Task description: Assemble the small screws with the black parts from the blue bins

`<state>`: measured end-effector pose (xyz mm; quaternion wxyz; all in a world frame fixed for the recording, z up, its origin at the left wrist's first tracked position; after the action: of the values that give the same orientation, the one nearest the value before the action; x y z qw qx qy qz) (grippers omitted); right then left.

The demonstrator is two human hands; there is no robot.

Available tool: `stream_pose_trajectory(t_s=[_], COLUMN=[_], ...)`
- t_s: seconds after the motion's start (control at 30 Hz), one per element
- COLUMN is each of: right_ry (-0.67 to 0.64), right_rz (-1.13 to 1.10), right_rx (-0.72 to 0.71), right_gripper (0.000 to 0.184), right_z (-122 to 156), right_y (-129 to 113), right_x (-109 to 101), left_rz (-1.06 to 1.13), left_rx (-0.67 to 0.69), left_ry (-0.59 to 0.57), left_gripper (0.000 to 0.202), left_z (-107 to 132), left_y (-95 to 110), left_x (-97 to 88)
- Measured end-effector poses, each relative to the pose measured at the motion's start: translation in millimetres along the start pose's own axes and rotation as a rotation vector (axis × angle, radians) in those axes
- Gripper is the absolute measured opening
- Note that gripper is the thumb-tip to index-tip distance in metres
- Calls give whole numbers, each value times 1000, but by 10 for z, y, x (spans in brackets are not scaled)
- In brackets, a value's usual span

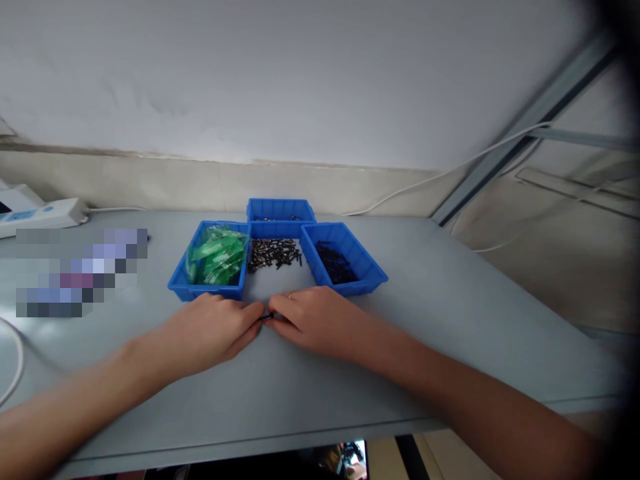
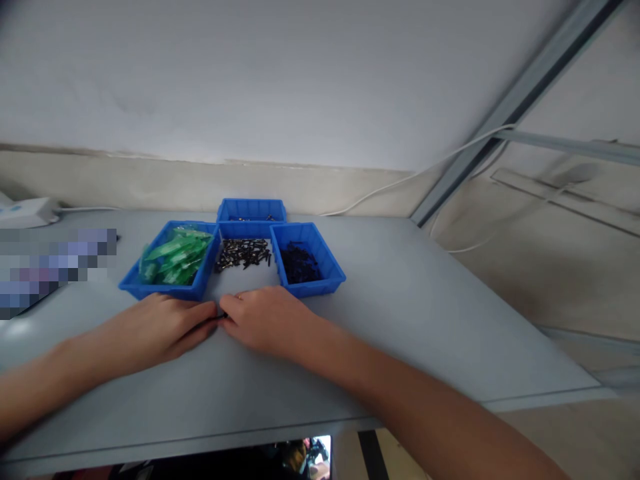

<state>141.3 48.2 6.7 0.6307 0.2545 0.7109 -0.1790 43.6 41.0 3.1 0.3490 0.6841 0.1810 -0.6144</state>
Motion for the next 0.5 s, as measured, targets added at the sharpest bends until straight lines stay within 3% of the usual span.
stream_pose_trajectory(t_s=[0.27,0.5], right_ry=[-14,-41], right_rz=[1,-113], right_rx=[35,19], right_gripper=[19,15], right_z=[-3,-7], right_y=[24,-6], right_x=[-5,-33], left_rz=[-48,2], left_rx=[-25,14], left_ry=[-27,23], left_gripper=[25,23], left_z=[2,-5], left_y=[-5,-7], left_x=[14,15])
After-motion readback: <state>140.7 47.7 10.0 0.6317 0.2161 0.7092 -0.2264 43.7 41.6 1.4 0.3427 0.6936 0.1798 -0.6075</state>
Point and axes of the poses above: each hand's wrist, its own z-axis away from the middle knuckle, its own x-axis out of the palm, y = z × x, the point moved 6 cm from there along -z, towards the middle knuckle, and after that the axes turned 10 degrees about z, right-handed, at the moved point
